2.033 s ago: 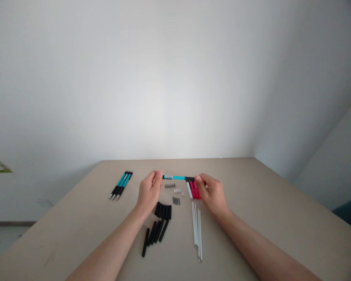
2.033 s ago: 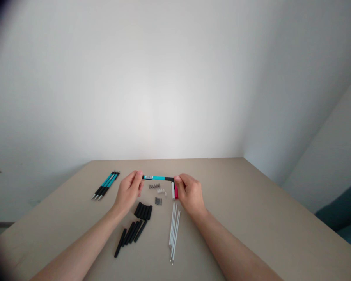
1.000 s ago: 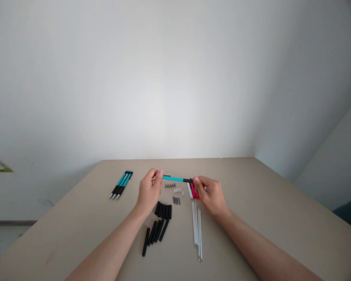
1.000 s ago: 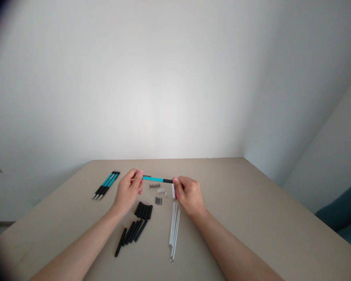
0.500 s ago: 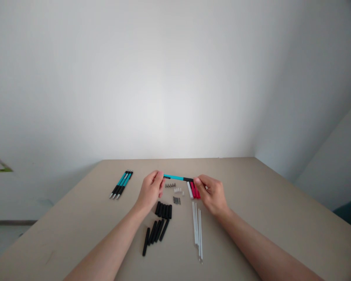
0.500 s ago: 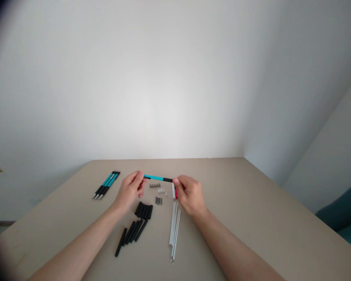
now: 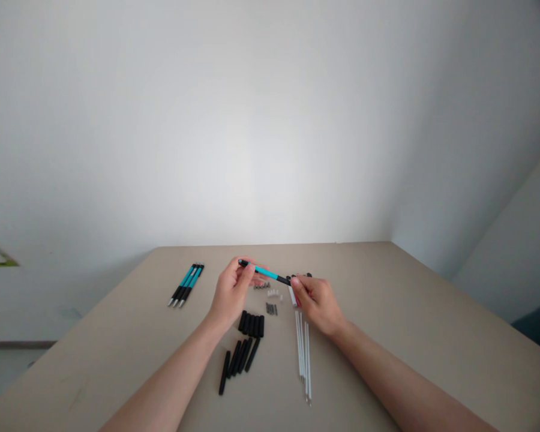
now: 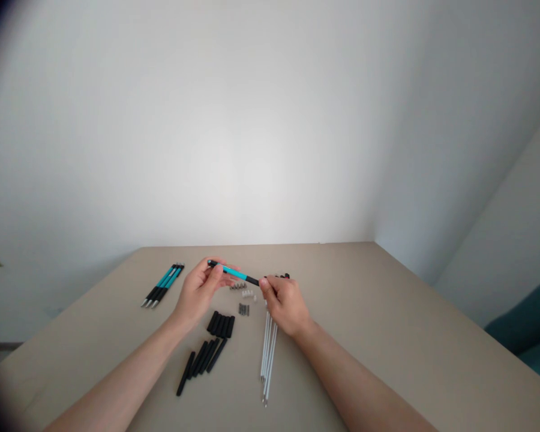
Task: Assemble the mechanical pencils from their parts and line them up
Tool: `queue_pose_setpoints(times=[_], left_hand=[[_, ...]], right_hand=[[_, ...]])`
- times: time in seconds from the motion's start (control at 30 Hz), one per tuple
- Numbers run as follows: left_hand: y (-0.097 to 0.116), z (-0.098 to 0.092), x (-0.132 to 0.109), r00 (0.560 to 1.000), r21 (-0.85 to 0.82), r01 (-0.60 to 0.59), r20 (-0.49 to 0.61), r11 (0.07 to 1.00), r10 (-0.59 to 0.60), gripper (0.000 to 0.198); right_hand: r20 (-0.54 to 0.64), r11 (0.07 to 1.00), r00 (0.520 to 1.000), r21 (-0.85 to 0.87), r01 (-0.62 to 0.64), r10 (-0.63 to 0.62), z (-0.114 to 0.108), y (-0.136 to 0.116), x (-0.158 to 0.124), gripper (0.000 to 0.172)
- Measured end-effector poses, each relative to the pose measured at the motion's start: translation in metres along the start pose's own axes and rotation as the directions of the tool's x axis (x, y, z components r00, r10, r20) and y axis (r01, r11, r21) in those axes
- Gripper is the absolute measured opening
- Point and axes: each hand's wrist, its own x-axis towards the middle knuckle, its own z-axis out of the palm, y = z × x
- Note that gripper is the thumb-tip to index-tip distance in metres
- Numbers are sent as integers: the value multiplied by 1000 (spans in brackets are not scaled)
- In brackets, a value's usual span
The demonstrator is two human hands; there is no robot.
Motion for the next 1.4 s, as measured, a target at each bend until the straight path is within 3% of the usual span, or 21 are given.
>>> queue_pose_setpoints(times=[0.27, 0.47, 0.67, 0.9, 1.03, 1.13, 1.23, 1.4], left_hand=[[-1, 3, -2, 996, -23, 83, 41, 996, -82, 30], [-3, 5, -5, 996, 15, 59, 72, 998, -60, 26], [-3, 7, -8, 995, -94, 47, 87, 994, -38, 25], [5, 10, -11, 991, -71, 101, 92, 992, -95, 44], [7, 12, -11, 987, -5, 113, 113, 994, -112, 42], [6, 14, -11, 984, 67, 127, 118, 990, -135, 45], [5, 13, -11, 982, 137, 136, 116, 981, -152, 47], [7, 11, -12, 973, 146, 142, 158, 979, -165, 54]], right_hand=[[91, 990, 988, -56, 133, -128, 0, -11, 0, 21], [145, 983, 973, -23, 183, -178, -1, -12, 1, 36], [176, 984, 970, 79, 157, -169, -1, -12, -3, 51], [141, 983, 975, 96, 158, -171, -2, -9, -2, 38], [139, 982, 985, 176, 73, -99, -1, -14, -4, 26], [151, 952, 988, 303, -33, -14, 5, -24, -10, 43], [224, 902, 974, 422, -92, -5, 13, -34, -18, 65], [243, 842, 968, 509, -178, 58, 21, -37, -23, 80]])
